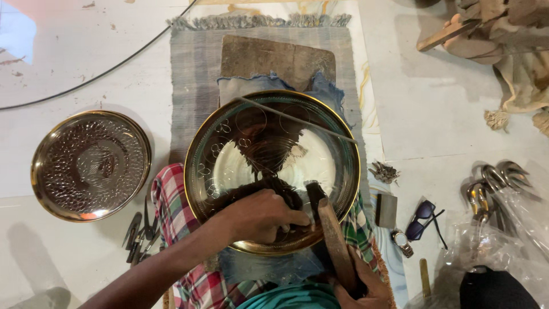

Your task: The person uses a wooden mallet to strike a chisel held against a large, round, gold-rimmed metal plate. They repeatedly tap the chisel to create or deepen circular patterns on the plate's surface. The person adjusts the chisel's position frequently to work on different areas of the design.

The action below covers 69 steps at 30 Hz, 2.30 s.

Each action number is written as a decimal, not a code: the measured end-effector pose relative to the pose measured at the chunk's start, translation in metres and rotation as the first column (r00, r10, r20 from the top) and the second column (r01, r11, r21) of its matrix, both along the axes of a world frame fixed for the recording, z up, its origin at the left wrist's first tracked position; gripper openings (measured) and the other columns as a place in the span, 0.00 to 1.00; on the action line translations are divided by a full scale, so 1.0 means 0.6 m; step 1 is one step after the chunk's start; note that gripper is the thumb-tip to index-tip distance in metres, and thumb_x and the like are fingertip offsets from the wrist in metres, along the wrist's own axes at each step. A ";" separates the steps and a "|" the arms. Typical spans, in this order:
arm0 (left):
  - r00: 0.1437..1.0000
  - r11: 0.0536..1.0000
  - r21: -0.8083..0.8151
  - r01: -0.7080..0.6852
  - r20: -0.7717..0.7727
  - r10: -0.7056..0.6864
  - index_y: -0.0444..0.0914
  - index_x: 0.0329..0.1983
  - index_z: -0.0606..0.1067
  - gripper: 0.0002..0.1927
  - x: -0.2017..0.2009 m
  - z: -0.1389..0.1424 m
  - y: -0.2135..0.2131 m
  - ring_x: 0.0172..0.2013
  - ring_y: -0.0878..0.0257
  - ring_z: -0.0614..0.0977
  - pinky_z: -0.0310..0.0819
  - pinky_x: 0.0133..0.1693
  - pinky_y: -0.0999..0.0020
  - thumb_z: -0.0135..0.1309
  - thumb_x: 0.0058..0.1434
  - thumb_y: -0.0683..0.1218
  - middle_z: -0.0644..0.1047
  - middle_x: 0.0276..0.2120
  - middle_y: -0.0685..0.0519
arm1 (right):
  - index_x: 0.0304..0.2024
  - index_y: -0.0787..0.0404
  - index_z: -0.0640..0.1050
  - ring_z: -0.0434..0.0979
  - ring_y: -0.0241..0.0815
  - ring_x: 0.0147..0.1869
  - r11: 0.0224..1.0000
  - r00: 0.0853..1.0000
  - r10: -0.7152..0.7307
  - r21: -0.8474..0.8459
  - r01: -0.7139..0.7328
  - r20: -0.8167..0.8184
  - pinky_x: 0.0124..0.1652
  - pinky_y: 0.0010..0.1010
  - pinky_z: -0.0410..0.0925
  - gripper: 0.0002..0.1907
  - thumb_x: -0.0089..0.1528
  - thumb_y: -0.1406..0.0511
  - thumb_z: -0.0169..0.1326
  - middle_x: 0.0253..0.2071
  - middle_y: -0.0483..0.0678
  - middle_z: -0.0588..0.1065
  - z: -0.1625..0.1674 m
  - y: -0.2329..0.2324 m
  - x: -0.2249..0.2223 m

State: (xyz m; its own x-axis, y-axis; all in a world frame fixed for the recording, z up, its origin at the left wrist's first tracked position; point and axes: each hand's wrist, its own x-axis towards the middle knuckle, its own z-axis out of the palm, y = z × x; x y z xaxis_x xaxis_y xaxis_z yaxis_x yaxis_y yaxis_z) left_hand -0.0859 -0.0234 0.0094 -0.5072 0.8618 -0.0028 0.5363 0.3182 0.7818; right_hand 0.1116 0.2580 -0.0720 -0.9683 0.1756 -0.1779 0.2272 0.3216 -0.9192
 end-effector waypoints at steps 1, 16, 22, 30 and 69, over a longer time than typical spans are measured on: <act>1.000 1.000 -0.012 0.013 -0.011 -0.013 0.48 0.52 0.79 0.32 0.000 0.000 0.001 0.27 0.46 0.82 0.74 0.31 0.52 0.53 0.43 0.33 0.80 0.23 0.46 | 0.63 0.72 0.73 0.74 0.52 0.68 1.000 1.000 -0.013 0.017 0.013 0.019 0.69 0.39 0.57 0.41 0.45 0.78 0.66 0.59 0.64 0.77 0.000 0.000 -0.001; 0.994 0.997 0.020 0.080 -0.081 -0.078 0.51 0.53 0.79 0.29 0.001 0.007 0.004 0.28 0.47 0.82 0.72 0.30 0.50 0.54 0.47 0.37 0.81 0.26 0.47 | 0.57 0.65 0.75 0.78 0.59 0.59 0.829 0.985 0.120 0.559 -0.031 -0.123 0.58 0.38 0.69 0.40 0.40 0.67 0.66 0.52 0.66 0.77 -0.010 0.035 0.023; 0.995 0.987 -0.124 -0.097 -0.004 0.097 0.49 0.51 0.79 0.18 0.035 0.012 0.004 0.26 0.49 0.83 0.76 0.32 0.53 0.59 0.56 0.44 0.82 0.27 0.47 | 0.59 0.64 0.77 0.82 0.51 0.50 0.951 0.975 -0.037 0.291 0.102 -0.219 0.51 0.33 0.73 0.36 0.45 0.72 0.62 0.47 0.63 0.79 0.003 0.008 -0.002; 0.671 0.669 0.084 -0.738 -0.010 0.741 0.39 0.53 0.78 0.28 0.124 -0.009 0.017 0.31 0.51 0.88 0.83 0.32 0.63 0.52 0.47 0.31 0.85 0.35 0.43 | 0.67 0.55 0.72 0.78 0.39 0.56 0.970 0.909 0.230 0.158 -0.185 -0.348 0.51 0.26 0.70 0.40 0.50 0.77 0.58 0.56 0.54 0.77 0.189 -0.008 -0.187; 0.920 0.920 0.000 -0.392 -0.012 0.392 0.42 0.53 0.79 0.24 0.075 0.011 -0.003 0.28 0.52 0.85 0.80 0.31 0.59 0.61 0.51 0.38 0.83 0.30 0.44 | 0.56 0.69 0.78 0.81 0.50 0.59 0.991 0.961 -0.036 0.111 0.068 -0.273 0.56 0.34 0.72 0.32 0.47 0.79 0.66 0.55 0.65 0.78 0.091 0.008 -0.035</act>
